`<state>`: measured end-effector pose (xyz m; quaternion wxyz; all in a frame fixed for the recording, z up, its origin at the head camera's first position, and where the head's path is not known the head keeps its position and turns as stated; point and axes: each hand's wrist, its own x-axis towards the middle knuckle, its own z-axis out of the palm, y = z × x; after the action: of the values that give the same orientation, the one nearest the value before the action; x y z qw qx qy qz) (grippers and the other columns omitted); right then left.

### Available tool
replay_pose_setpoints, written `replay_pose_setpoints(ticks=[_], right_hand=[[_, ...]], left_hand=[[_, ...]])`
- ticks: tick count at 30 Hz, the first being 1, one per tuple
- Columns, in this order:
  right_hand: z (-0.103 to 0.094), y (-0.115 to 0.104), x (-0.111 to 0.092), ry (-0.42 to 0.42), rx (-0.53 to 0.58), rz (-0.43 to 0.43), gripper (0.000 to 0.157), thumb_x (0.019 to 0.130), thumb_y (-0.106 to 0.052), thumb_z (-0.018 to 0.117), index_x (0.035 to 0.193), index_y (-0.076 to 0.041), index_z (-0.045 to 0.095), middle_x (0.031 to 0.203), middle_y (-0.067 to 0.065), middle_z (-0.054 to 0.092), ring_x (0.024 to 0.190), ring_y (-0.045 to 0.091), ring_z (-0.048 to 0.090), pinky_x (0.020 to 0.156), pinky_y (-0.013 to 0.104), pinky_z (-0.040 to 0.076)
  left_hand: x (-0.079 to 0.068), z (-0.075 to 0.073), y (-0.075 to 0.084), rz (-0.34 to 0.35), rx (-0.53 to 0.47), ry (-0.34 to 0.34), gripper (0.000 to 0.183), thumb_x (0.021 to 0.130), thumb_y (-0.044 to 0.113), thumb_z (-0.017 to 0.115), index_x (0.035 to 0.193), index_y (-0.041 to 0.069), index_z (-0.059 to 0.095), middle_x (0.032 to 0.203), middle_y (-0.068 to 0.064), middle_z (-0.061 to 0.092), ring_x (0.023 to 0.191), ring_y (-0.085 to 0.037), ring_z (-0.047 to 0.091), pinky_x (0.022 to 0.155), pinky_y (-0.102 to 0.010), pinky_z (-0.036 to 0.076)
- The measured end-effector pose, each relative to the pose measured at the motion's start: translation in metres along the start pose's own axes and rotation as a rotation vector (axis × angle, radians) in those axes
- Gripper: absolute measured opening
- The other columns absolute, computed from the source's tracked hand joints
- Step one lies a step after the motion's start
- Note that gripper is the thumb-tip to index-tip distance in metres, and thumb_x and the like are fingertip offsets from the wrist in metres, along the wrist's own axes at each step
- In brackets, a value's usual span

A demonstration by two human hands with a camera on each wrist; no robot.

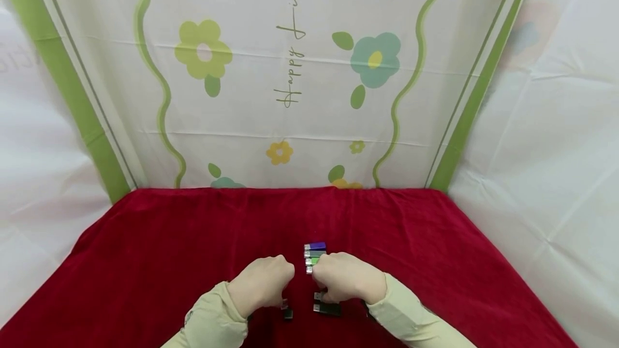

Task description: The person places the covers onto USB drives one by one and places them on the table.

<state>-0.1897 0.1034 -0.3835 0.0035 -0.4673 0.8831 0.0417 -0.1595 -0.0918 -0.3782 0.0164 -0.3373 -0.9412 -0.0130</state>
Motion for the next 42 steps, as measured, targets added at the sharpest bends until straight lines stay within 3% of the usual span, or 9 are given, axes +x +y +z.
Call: replay_pose_setpoints(ticks=[11, 22, 33, 42], right_hand=[[0.009, 0.003, 0.0, 0.071, -0.14, 0.01, 0.046, 0.063, -0.011, 0.085, 0.049, -0.022, 0.042, 0.05, -0.011, 0.035, 0.047, 0.005, 0.025, 0.041, 0.022, 0.029], [0.005, 0.002, 0.0, 0.031, -0.069, 0.009, 0.051, 0.061, -0.011, 0.084, 0.049, -0.021, 0.035, 0.043, -0.011, 0.028, 0.049, 0.006, 0.019, 0.042, 0.022, 0.024], [-0.001, 0.011, -0.003, 0.115, -0.123, -0.009, 0.042, 0.058, -0.012, 0.082, 0.053, -0.019, 0.042, 0.051, -0.01, 0.034, 0.045, 0.007, 0.033, 0.043, 0.022, 0.03], [-0.018, 0.014, -0.008, 0.173, -0.003, -0.02, 0.039, 0.064, -0.005, 0.077, 0.059, -0.019, 0.041, 0.052, -0.01, 0.032, 0.052, 0.005, 0.022, 0.044, 0.019, 0.025]], left_hand=[[0.0, 0.0, -0.002, -0.021, -0.018, -0.007, 0.027, 0.064, 0.013, 0.091, 0.066, 0.012, 0.064, 0.056, 0.004, 0.049, 0.048, -0.007, 0.046, 0.047, -0.023, 0.042], [-0.003, 0.003, -0.002, -0.007, 0.008, 0.033, 0.032, 0.062, 0.011, 0.091, 0.06, 0.015, 0.059, 0.054, 0.004, 0.047, 0.047, -0.007, 0.044, 0.046, -0.023, 0.041], [0.001, 0.003, -0.002, -0.017, 0.005, 0.01, 0.03, 0.064, 0.013, 0.091, 0.063, 0.015, 0.06, 0.056, 0.005, 0.047, 0.048, -0.007, 0.046, 0.047, -0.023, 0.042], [-0.001, 0.0, 0.002, -0.004, 0.031, 0.036, 0.033, 0.059, 0.014, 0.093, 0.061, 0.015, 0.06, 0.055, 0.005, 0.049, 0.047, -0.008, 0.047, 0.045, -0.024, 0.043]])
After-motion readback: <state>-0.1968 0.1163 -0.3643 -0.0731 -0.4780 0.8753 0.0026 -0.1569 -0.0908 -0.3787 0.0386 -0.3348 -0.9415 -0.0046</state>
